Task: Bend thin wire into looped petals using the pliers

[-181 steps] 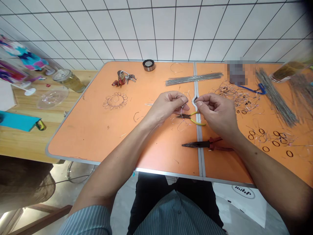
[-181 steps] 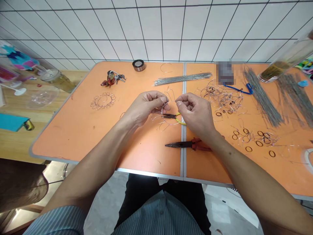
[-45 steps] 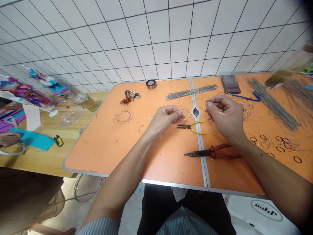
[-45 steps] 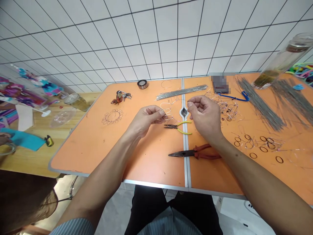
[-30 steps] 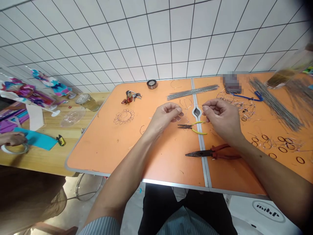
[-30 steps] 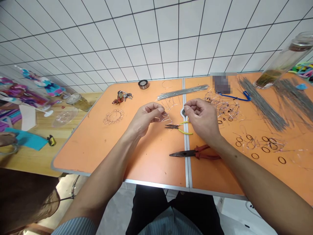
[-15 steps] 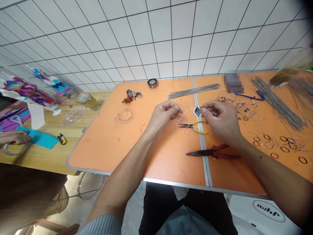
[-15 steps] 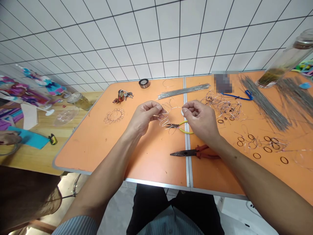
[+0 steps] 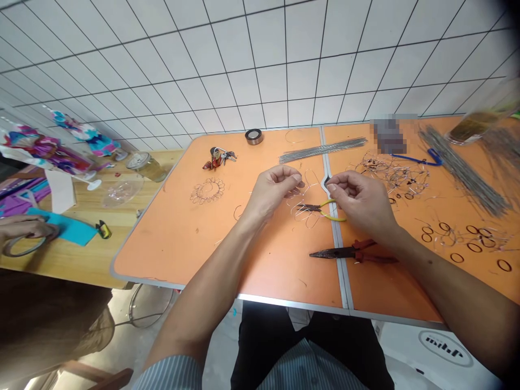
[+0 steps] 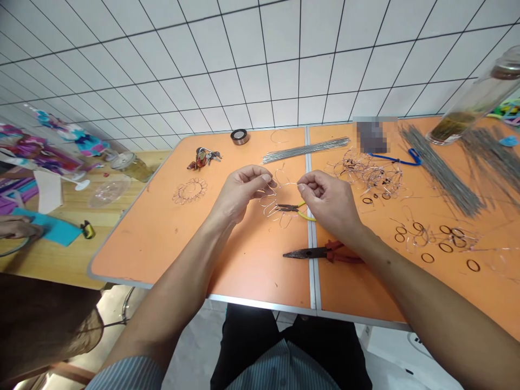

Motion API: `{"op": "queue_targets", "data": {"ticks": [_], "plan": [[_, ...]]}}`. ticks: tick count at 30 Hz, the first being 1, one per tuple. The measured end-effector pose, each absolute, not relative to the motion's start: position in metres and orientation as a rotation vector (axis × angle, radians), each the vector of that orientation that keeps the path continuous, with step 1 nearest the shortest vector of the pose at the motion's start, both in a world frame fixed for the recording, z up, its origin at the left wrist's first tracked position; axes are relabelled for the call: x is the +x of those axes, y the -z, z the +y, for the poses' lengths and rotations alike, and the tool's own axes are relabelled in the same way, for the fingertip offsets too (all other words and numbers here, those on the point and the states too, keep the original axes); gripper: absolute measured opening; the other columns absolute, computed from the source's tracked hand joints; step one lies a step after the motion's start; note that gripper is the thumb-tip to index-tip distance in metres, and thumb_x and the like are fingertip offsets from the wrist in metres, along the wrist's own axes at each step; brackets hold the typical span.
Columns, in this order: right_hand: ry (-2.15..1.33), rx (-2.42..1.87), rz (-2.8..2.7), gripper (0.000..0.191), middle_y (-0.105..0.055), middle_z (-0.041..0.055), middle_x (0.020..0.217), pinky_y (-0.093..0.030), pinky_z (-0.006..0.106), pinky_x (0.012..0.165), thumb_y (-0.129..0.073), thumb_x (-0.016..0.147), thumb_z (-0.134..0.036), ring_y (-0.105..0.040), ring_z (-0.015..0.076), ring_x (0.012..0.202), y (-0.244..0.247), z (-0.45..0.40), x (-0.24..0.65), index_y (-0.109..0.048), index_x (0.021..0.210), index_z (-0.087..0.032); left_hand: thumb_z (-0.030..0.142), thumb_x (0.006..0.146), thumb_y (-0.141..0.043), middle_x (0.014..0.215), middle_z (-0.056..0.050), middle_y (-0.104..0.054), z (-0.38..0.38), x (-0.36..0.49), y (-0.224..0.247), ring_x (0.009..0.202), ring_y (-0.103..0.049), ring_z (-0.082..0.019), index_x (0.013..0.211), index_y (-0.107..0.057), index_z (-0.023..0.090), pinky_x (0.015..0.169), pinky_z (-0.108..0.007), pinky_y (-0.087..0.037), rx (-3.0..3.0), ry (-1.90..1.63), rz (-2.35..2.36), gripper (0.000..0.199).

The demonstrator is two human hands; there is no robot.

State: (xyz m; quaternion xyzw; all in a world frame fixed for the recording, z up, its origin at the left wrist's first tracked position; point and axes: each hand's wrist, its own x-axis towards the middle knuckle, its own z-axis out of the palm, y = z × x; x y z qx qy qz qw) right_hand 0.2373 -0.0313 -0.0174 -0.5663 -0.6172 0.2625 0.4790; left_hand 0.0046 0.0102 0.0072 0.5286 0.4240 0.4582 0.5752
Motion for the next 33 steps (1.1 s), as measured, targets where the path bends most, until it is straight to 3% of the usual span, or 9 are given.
{"op": "queue_targets", "data": {"ticks": [7,14,22,29,33], "plan": [[-0.613,-1.397,-1.559,0.009,-0.081,0.0036,0.086,-0.058,0.039,0.072,-0.077,0.098,-0.035,-0.073,0.0227,0.076,0.0163,-0.0329,0.2381,-0.082,0.098,-0.028,0.033,0.084,-0.087,0.091,-0.005,-0.086,0.0114,0.0052,-0.0064,0.075,-0.074,-0.012,0.083,-0.078,0.019,0.077,-0.027,-0.059,1.231,-1.066,1.007,0.017],[-0.576,-1.42,-1.654,0.011,-0.084,0.0043,0.089,-0.059,0.04,0.077,-0.073,0.101,-0.033,-0.076,0.024,0.081,0.0146,-0.0367,0.2356,-0.083,0.098,-0.028,0.041,0.086,-0.093,0.089,-0.004,-0.085,0.0094,0.0062,-0.0071,0.08,-0.076,-0.014,0.091,-0.079,0.02,0.078,-0.027,-0.057,1.243,-1.01,0.999,0.025],[-0.581,-1.395,-1.701,0.013,-0.085,0.004,0.09,-0.058,0.041,0.075,-0.072,0.102,-0.034,-0.076,0.0241,0.079,0.0176,-0.0359,0.2359,-0.082,0.099,-0.027,0.031,0.088,-0.088,0.084,-0.003,-0.083,0.008,0.0094,-0.0053,0.077,-0.072,-0.013,0.082,-0.077,0.02,0.076,-0.027,-0.055,1.274,-1.02,0.985,0.017],[-0.609,-1.42,-1.689,0.013,-0.085,0.0037,0.089,-0.056,0.04,0.073,-0.072,0.101,-0.035,-0.074,0.0226,0.076,0.0155,-0.0366,0.2339,-0.082,0.098,-0.027,0.036,0.089,-0.087,0.089,-0.004,-0.084,0.0075,0.0077,-0.0076,0.079,-0.072,-0.013,0.084,-0.077,0.021,0.078,-0.027,-0.055,1.288,-1.002,1.004,0.019],[-0.619,-1.415,-1.676,0.014,-0.084,0.0037,0.088,-0.057,0.039,0.073,-0.073,0.1,-0.037,-0.072,0.0222,0.074,0.0142,-0.0375,0.2336,-0.083,0.098,-0.027,0.038,0.084,-0.094,0.088,-0.003,-0.083,0.0073,0.0086,-0.0056,0.079,-0.072,-0.013,0.086,-0.078,0.021,0.078,-0.028,-0.055,1.279,-0.972,0.964,0.024]]}}
